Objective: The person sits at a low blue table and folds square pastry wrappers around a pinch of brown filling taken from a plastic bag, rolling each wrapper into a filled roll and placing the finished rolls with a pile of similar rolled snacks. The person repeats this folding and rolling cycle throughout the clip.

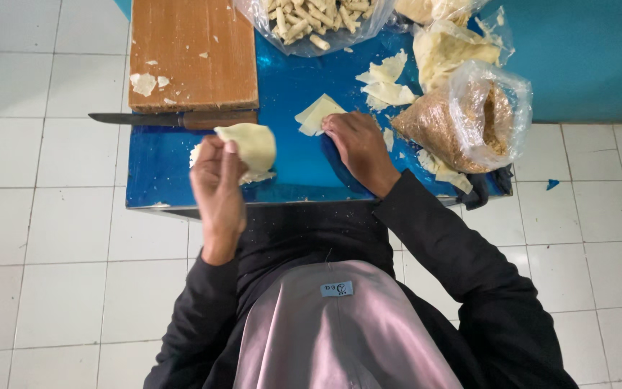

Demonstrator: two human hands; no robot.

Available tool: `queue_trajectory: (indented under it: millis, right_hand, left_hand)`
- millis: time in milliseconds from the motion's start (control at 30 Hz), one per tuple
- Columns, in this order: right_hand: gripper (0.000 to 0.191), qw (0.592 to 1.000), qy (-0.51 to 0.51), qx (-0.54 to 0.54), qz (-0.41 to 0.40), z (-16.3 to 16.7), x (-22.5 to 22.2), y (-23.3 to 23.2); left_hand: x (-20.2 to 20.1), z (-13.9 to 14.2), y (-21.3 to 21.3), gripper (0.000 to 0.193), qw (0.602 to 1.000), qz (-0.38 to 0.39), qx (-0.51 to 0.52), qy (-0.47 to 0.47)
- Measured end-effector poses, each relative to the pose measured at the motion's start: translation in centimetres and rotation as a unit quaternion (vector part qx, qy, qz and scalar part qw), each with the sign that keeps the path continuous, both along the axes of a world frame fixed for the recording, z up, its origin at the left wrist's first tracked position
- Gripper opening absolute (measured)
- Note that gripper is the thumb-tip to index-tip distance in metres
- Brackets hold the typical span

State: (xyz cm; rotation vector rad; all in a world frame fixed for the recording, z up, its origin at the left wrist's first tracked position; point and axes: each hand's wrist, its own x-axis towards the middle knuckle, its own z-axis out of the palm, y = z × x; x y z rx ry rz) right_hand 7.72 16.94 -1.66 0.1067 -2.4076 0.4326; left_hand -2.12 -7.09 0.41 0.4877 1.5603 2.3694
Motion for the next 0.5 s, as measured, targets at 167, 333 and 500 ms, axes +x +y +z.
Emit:
queue_trajectory:
  millis: [167,333,500]
  right_hand:
    - [0.017,0.999,-0.007,0.031,-0.003,-0.1,0.8,-0.6]
    - [0.02,0.999,-0.014,0.034,-0.004,1.4,1.1,-1.3]
    - [0.021,0.987,-0.019,-0.162,0.013,4.2,1.6,-2.6]
  left_hand:
    - [2.4,-1.0,2.7,0.012,0.999,-0.025,-0.002,0.042]
    - [3.7,-1.9,4.7,0.017,0.994,-0.016,-0.012,0.104]
    - [3.7,-2.4,6.0,0.018,0.993,-0.02,0.0,0.112]
